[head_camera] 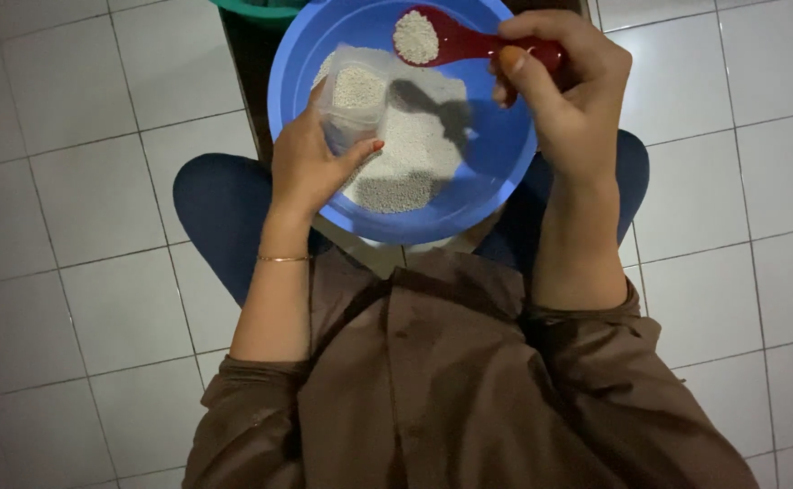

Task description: Filling small plastic blocks with white granular material using a red scoop.

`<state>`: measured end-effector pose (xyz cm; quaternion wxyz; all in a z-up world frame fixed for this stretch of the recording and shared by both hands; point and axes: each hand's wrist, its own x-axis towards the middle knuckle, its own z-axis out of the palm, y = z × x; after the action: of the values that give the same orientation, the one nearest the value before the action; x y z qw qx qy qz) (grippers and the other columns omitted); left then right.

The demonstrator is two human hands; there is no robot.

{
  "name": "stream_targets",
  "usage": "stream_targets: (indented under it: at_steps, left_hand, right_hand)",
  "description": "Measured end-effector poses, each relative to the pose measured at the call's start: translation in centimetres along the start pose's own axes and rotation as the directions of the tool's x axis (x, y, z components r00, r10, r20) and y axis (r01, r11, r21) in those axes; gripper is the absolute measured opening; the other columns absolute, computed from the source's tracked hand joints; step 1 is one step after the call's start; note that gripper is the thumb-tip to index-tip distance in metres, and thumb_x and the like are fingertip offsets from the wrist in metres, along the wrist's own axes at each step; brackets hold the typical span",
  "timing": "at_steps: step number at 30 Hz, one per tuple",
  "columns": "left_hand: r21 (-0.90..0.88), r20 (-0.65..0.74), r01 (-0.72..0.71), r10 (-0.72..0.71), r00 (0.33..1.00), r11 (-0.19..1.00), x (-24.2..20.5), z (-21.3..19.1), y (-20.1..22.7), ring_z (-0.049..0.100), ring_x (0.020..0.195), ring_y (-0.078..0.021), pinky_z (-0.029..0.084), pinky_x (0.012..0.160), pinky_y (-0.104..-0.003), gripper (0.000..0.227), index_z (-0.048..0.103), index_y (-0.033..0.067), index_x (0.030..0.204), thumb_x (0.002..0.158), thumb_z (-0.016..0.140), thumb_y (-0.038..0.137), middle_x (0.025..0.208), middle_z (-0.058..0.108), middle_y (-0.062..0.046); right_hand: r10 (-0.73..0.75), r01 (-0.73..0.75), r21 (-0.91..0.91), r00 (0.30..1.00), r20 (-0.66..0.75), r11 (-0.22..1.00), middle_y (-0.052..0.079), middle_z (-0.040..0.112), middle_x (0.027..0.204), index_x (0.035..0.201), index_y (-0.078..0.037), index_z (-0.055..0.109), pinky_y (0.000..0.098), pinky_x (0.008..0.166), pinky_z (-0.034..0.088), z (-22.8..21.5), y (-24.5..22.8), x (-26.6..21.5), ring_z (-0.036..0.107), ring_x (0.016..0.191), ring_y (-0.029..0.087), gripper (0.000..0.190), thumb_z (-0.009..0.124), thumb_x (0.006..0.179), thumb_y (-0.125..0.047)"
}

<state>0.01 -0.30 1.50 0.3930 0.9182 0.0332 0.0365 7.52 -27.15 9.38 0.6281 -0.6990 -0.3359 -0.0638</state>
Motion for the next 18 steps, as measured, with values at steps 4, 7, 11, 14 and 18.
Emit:
stream_targets:
  at_steps: [4,7,11,14,18]
  left_hand:
    - [-0.021,-0.019,-0.082,0.081,0.997,0.996,0.0,0.4,-1.1,0.068,0.115,-0.0353,0.056,0.082,-0.045,0.086,0.039,0.0125,0.154,0.091,0.081,0.052,0.133,0.071,-0.013]
    - [-0.056,-0.039,-0.123,0.121,0.992,0.991,-0.1,0.6,-1.3,0.070,0.115,-0.0332,0.057,0.084,-0.043,0.084,0.039,0.0135,0.154,0.091,0.081,0.049,0.133,0.072,-0.012]
    - [0.006,-0.031,-0.102,0.102,0.994,0.995,0.0,0.6,-1.2,0.068,0.118,-0.0385,0.057,0.079,-0.046,0.088,0.035,0.0159,0.157,0.092,0.079,0.054,0.137,0.069,-0.014]
    - [-0.008,-0.013,-0.079,0.079,0.997,0.997,0.0,0.4,-0.7,0.068,0.117,-0.0369,0.056,0.077,-0.045,0.087,0.036,0.0166,0.156,0.090,0.079,0.053,0.139,0.069,-0.011]
    - [-0.017,-0.035,-0.108,0.107,0.994,0.994,-0.1,0.9,-1.5,0.069,0.116,-0.0355,0.056,0.077,-0.044,0.086,0.036,0.0167,0.156,0.091,0.081,0.051,0.138,0.069,-0.011]
  right_hand:
    - [-0.046,0.048,-0.094,0.999,0.029,0.994,0.023,0.065,0.093,0.117,0.012,0.062,0.0326,0.069,0.059,2.1,-1.4,0.9,0.069,0.073,0.027,0.010,0.060,0.108,0.010]
    - [-0.145,0.178,-0.304,0.981,0.129,0.936,0.020,0.072,0.103,0.119,0.006,0.068,0.0327,0.072,0.057,3.3,-2.0,1.1,0.073,0.077,0.025,0.012,0.063,0.108,0.004]
    - [-0.166,0.277,-0.396,0.942,0.291,0.876,0.020,0.070,0.105,0.121,0.007,0.067,0.0417,0.085,0.053,4.1,-3.2,1.0,0.068,0.096,0.033,0.015,0.058,0.110,0.005]
    - [-0.249,0.371,-0.420,0.915,0.318,0.828,0.032,0.068,0.112,0.125,0.014,0.061,0.0457,0.083,0.057,4.1,-3.3,0.5,0.070,0.102,0.045,0.027,0.059,0.101,0.025]
    - [-0.317,0.349,-0.520,0.936,0.153,0.780,0.027,0.072,0.107,0.121,0.011,0.066,0.0467,0.082,0.058,3.5,-3.2,-0.3,0.070,0.094,0.041,0.023,0.060,0.102,0.023]
